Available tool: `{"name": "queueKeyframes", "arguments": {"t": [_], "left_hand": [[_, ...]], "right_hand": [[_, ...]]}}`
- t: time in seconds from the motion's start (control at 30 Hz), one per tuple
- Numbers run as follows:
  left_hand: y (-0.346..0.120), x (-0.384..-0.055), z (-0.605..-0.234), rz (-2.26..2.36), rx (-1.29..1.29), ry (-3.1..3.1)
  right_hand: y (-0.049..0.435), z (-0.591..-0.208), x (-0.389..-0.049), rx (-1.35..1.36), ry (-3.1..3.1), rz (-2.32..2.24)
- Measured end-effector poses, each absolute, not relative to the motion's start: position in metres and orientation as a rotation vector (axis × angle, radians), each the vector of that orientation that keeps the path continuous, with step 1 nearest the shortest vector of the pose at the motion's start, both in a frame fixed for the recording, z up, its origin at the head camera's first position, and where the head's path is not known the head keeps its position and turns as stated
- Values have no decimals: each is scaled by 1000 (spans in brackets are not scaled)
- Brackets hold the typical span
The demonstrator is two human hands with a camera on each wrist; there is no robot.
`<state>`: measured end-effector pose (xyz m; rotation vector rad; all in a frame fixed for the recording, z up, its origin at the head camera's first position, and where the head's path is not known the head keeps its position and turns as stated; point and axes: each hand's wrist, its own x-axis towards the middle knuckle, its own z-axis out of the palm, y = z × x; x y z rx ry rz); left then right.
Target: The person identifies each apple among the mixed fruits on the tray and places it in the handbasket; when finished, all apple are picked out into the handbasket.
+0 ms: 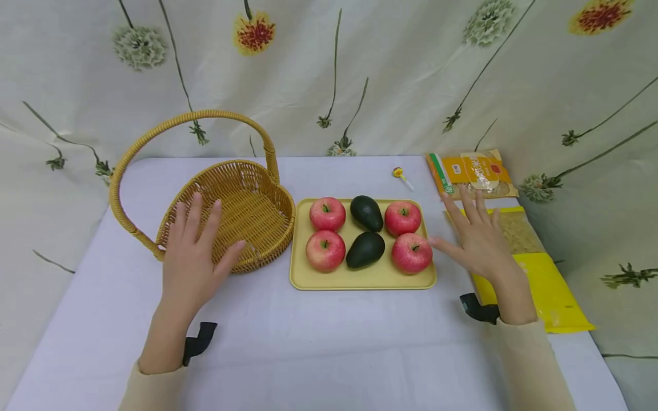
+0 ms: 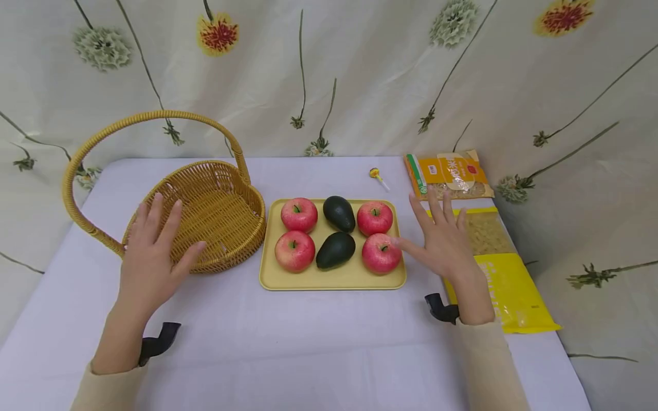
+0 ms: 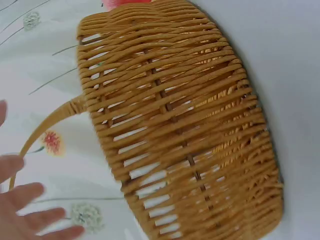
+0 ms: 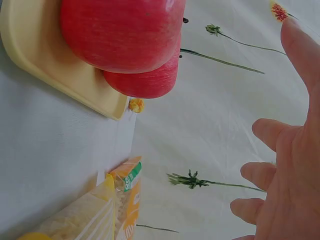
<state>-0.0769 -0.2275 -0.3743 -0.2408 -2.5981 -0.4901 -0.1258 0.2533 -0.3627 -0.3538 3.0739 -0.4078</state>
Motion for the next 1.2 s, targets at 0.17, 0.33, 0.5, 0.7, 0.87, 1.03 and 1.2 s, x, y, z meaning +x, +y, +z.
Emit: {"name": "queueKeyframes", "arguments": {"t": [0.17, 0.33, 0.5, 0.7, 0.87, 1.03, 1.2], "left_hand": [[-229, -68, -373, -594, -248, -2113], [-236, -62, -375, -683, 27, -1733], [-255, -59, -380, -810, 328, -1681], [-283, -63, -399, -1066, 405, -1892], [-287, -70, -408, -1162, 373, -1880], [-287, -72, -410, -1148, 355, -1892], [-284, -73, -410, -1122, 409, -1920]], "right_hand": [[256, -364, -121, -313, 3079, -461], [257, -365, -117, -307, 3090, -531], [258, -368, -115, -303, 3101, -558], [260, -374, -113, -306, 3093, -639], [265, -379, -111, -278, 3096, -838], [269, -388, -108, -241, 3091, -1061], [270, -400, -103, -168, 3065, -1230]]}}
